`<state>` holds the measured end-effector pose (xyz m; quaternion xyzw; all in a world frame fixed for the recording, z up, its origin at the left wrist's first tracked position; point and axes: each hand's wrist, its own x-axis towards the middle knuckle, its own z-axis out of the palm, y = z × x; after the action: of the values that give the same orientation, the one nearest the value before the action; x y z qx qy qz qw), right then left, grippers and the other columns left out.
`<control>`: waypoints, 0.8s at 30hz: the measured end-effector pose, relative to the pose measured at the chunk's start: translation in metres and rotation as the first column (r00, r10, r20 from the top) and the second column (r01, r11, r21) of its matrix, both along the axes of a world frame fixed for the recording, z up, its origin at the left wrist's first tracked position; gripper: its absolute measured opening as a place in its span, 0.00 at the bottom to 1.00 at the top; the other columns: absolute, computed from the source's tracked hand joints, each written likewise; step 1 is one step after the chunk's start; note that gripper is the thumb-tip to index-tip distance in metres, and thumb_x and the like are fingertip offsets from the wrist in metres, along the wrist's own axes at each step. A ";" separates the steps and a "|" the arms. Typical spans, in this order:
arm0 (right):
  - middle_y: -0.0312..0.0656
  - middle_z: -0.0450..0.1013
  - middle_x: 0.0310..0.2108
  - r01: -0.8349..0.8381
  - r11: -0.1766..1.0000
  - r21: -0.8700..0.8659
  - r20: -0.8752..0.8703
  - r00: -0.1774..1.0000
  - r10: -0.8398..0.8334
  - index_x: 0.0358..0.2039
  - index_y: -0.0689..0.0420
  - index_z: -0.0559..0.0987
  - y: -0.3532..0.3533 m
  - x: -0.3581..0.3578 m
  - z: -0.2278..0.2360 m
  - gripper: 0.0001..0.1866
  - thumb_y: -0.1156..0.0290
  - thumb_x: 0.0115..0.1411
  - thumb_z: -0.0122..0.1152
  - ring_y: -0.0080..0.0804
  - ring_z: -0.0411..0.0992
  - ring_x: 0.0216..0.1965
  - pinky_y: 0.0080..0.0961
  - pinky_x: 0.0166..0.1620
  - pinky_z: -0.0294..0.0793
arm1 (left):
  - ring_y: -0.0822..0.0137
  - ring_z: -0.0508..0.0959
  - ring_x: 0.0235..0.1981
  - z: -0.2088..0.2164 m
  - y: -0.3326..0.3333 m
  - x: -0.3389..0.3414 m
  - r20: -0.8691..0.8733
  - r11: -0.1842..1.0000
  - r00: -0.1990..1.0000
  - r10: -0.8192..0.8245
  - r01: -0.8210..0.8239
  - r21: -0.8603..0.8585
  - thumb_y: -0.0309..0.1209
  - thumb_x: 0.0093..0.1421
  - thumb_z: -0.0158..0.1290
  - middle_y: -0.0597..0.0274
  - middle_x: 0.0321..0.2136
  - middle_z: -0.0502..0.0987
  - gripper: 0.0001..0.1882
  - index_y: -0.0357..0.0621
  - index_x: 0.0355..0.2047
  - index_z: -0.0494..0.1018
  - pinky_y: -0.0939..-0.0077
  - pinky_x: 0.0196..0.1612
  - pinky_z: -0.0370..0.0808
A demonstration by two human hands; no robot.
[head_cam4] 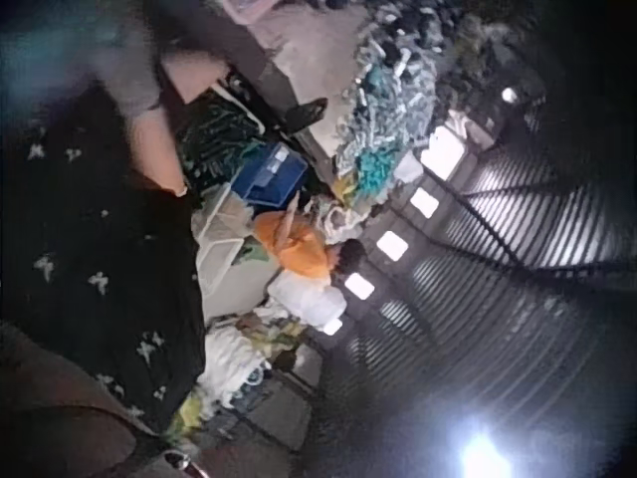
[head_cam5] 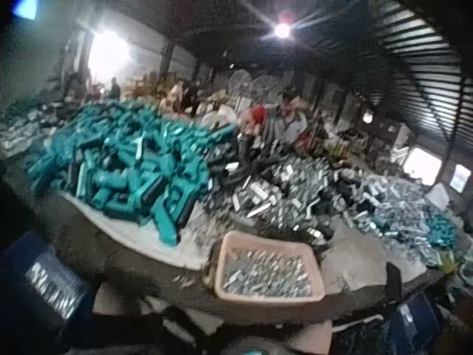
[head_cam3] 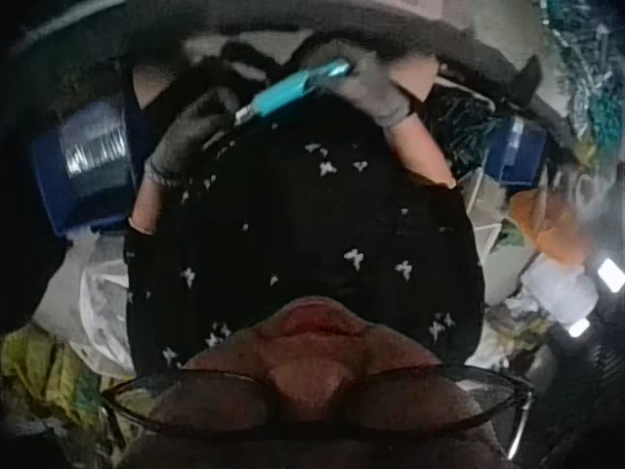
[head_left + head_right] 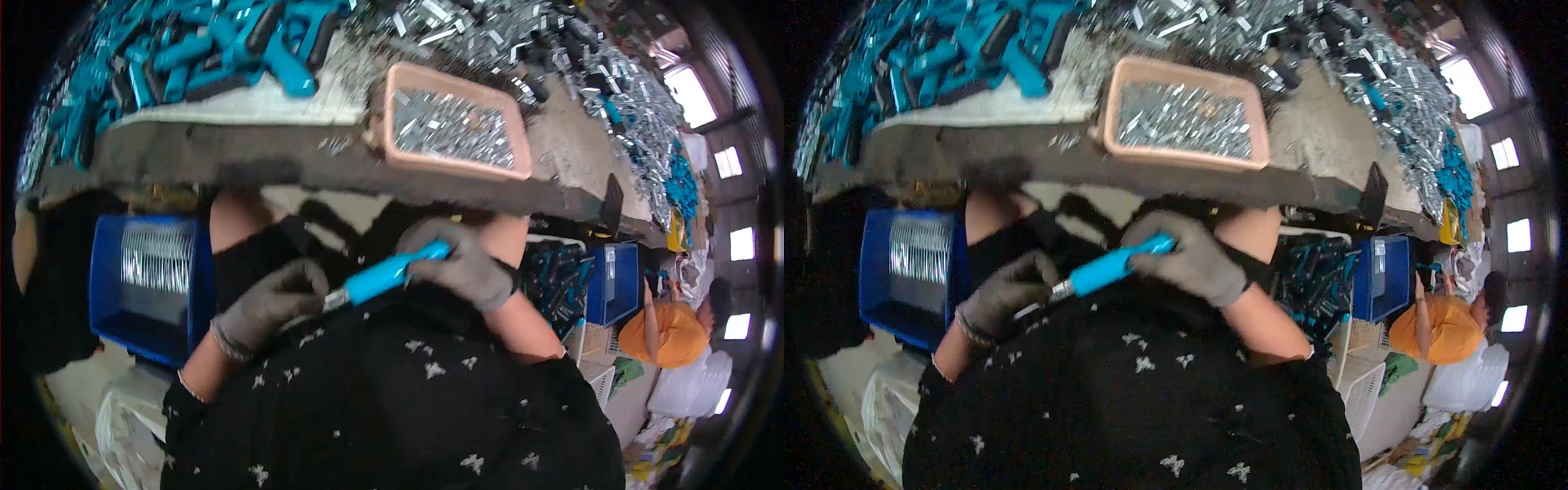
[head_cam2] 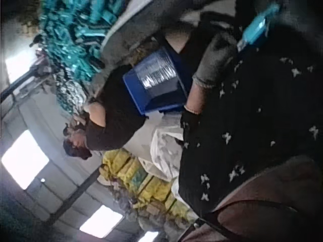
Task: The person assembles tools by fitting metal barrels, springs, and plastic housings together and inserting pins into the assemblies by hand.
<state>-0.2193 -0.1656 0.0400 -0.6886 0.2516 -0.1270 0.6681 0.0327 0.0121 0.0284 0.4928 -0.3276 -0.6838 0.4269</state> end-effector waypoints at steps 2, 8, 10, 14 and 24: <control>0.40 0.77 0.39 -0.128 0.950 -0.286 0.034 0.989 0.144 0.40 0.58 0.79 0.008 0.009 -0.013 0.13 0.72 0.54 0.70 0.30 0.75 0.41 0.29 0.46 0.74 | 0.78 0.69 0.34 0.000 -0.001 -0.005 -0.001 0.998 1.000 0.019 -0.019 0.052 0.34 0.64 0.54 0.70 0.31 0.69 0.08 0.45 0.39 0.70 0.81 0.38 0.68; 0.43 0.75 0.36 -0.068 0.992 -0.108 0.018 0.997 0.071 0.39 0.59 0.78 0.022 0.015 -0.007 0.11 0.71 0.57 0.67 0.35 0.75 0.39 0.33 0.42 0.75 | 0.74 0.72 0.42 -0.005 -0.008 -0.016 0.414 0.991 0.908 0.069 -0.017 -0.130 0.34 0.67 0.51 0.63 0.39 0.75 0.18 0.39 0.54 0.70 0.76 0.48 0.71; 0.43 0.75 0.35 -0.008 0.960 0.279 -0.074 0.997 0.029 0.39 0.59 0.77 0.026 0.014 -0.009 0.10 0.72 0.58 0.66 0.33 0.75 0.37 0.31 0.41 0.75 | 0.73 0.73 0.42 -0.003 -0.012 -0.021 0.418 0.995 0.904 0.094 -0.071 -0.070 0.30 0.66 0.50 0.61 0.40 0.76 0.16 0.38 0.53 0.71 0.76 0.50 0.71; 0.42 0.72 0.35 -0.033 0.980 -0.194 0.145 0.988 0.062 0.40 0.60 0.76 0.021 0.011 -0.026 0.08 0.73 0.61 0.63 0.27 0.75 0.32 0.26 0.36 0.75 | 0.75 0.73 0.41 -0.006 -0.018 -0.017 0.391 0.998 0.918 0.060 -0.043 -0.053 0.27 0.66 0.50 0.62 0.40 0.76 0.15 0.37 0.52 0.71 0.76 0.49 0.71; 0.42 0.72 0.32 0.146 0.841 -0.522 0.340 0.939 0.047 0.38 0.60 0.75 0.029 0.013 -0.040 0.07 0.74 0.60 0.63 0.27 0.74 0.31 0.26 0.35 0.74 | 0.77 0.72 0.38 0.002 -0.026 -0.015 0.262 1.000 0.965 0.000 0.004 -0.014 0.25 0.67 0.47 0.65 0.37 0.75 0.14 0.36 0.51 0.72 0.80 0.44 0.71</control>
<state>-0.2063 -0.1362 -0.0004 -0.8092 0.1050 -0.3267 0.4769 0.0182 -0.0135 0.0304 0.5754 -0.3864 -0.6108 0.3828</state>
